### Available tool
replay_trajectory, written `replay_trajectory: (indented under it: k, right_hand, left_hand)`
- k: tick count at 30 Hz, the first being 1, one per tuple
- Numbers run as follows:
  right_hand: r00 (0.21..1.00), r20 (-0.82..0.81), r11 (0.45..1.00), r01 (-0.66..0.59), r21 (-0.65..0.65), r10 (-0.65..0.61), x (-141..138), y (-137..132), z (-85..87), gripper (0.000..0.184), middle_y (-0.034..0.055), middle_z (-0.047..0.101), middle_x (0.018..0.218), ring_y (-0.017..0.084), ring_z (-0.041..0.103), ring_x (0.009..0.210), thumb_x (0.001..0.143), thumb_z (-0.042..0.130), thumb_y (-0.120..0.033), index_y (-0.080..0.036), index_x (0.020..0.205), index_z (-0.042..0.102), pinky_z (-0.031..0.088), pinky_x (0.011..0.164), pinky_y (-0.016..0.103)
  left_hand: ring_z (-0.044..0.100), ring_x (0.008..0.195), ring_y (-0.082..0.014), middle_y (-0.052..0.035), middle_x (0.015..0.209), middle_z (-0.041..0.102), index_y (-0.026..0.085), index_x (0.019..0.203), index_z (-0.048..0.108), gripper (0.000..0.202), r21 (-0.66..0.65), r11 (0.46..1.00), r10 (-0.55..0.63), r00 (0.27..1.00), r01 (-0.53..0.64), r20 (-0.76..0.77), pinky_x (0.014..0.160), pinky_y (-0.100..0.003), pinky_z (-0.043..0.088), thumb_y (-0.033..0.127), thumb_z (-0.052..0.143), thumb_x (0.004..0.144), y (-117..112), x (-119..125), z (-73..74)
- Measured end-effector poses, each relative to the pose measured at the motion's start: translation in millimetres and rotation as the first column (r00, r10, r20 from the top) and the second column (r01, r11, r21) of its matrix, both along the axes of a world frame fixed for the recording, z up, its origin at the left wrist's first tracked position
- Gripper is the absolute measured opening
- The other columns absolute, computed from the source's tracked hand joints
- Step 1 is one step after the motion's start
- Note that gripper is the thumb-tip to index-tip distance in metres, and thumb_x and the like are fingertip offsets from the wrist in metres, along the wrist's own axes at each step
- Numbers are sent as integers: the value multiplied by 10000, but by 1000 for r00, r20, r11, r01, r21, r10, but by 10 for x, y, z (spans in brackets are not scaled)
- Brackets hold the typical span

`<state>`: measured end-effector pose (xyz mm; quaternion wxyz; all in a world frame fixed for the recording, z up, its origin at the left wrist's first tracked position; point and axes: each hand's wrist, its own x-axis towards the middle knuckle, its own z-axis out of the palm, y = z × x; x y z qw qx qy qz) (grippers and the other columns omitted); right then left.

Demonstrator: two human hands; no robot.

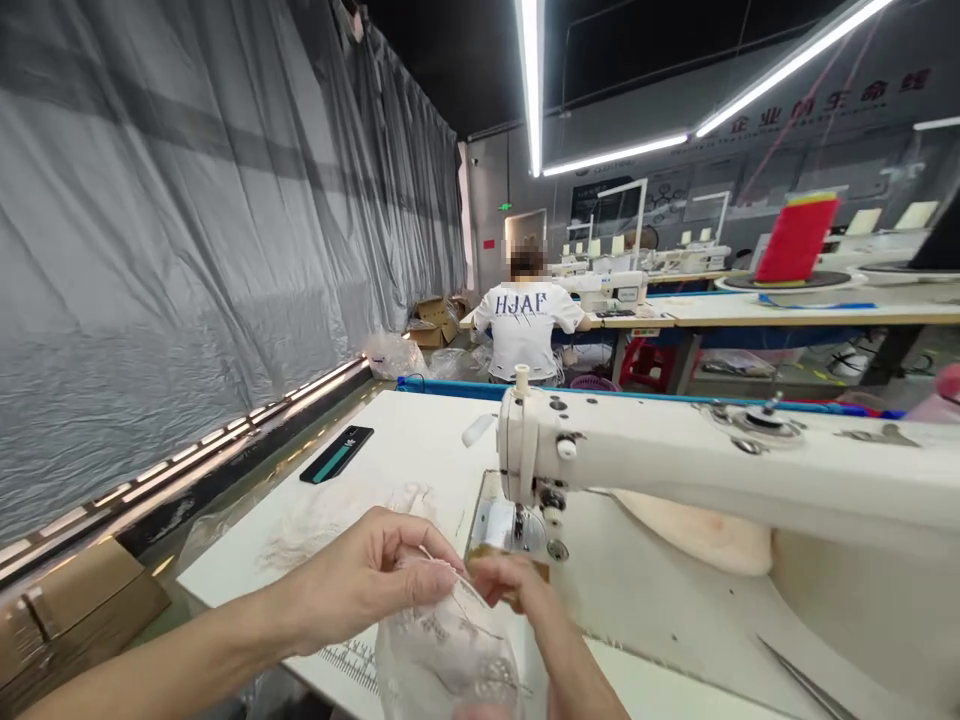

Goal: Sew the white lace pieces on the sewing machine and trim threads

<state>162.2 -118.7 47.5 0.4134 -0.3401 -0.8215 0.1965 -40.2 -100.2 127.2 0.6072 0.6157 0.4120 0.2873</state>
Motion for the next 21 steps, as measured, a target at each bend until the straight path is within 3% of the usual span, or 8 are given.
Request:
replay_trajectory:
  k: [3, 6, 8, 10, 14, 17, 21]
  right_hand:
    - [996, -90, 936, -22, -352, -11, -50, -185, 52, 209, 24, 602, 829, 171, 587, 779, 922, 445, -408, -232, 917, 559, 501, 694, 235]
    - [982, -191, 766, -123, -630, 1, -16, -348, 13, 306, 1, 515, 709, 143, 504, 666, 917, 435, -452, -201, 790, 556, 439, 618, 223]
    - [965, -258, 646, -222, -731, 39, 23, -447, -33, 353, -2, 480, 691, 139, 468, 657, 902, 445, -488, -185, 757, 551, 406, 612, 230]
    - [950, -304, 554, -288, -781, 66, 50, -535, -92, 386, -3, 461, 689, 142, 447, 673, 892, 452, -513, -177, 725, 544, 383, 628, 241]
    - [914, -401, 446, -386, -808, 64, 36, -666, -253, 404, -26, 434, 672, 125, 397, 652, 815, 559, -565, -174, 711, 555, 326, 599, 231]
    - [899, -436, 400, -415, -817, 42, -7, -718, -362, 363, -34, 464, 656, 117, 410, 645, 704, 715, -507, -164, 679, 601, 306, 584, 224]
    - [881, -469, 330, -460, -824, 56, -44, -761, -438, 275, -8, 537, 696, 124, 475, 674, 718, 735, -412, -152, 659, 672, 334, 610, 230]
  left_hand:
    - [462, 568, -76, -15, 626, 571, 74, 778, 662, 408, -66, 998, 18, 1000, -18, -7, 544, -189, 323, 465, 723, 682, -138, -35, -142]
    - [529, 606, -93, -36, 671, 633, 84, 759, 662, 378, -188, 979, 89, 994, -75, 65, 590, -196, 384, 440, 750, 668, -282, -98, -336]
    - [554, 611, -91, -38, 679, 657, 90, 745, 668, 354, -294, 952, 129, 983, -86, 132, 610, -190, 400, 402, 791, 630, -392, -123, -491]
    - [572, 595, -86, -31, 656, 667, 98, 774, 680, 353, -413, 908, 159, 968, -66, 196, 618, -183, 408, 361, 827, 590, -503, -126, -647]
    - [588, 570, -85, -34, 649, 675, 96, 804, 690, 371, -566, 824, 189, 947, -9, 261, 604, -182, 423, 329, 849, 562, -675, -98, -893]
    - [586, 565, -82, -40, 660, 675, 85, 762, 692, 345, -603, 797, 190, 949, 1, 253, 578, -176, 423, 309, 853, 555, -744, -105, -1011]
    - [587, 563, -89, -36, 646, 670, 91, 738, 693, 344, -662, 749, 192, 961, -12, 200, 573, -186, 430, 327, 854, 546, -818, -154, -1132]
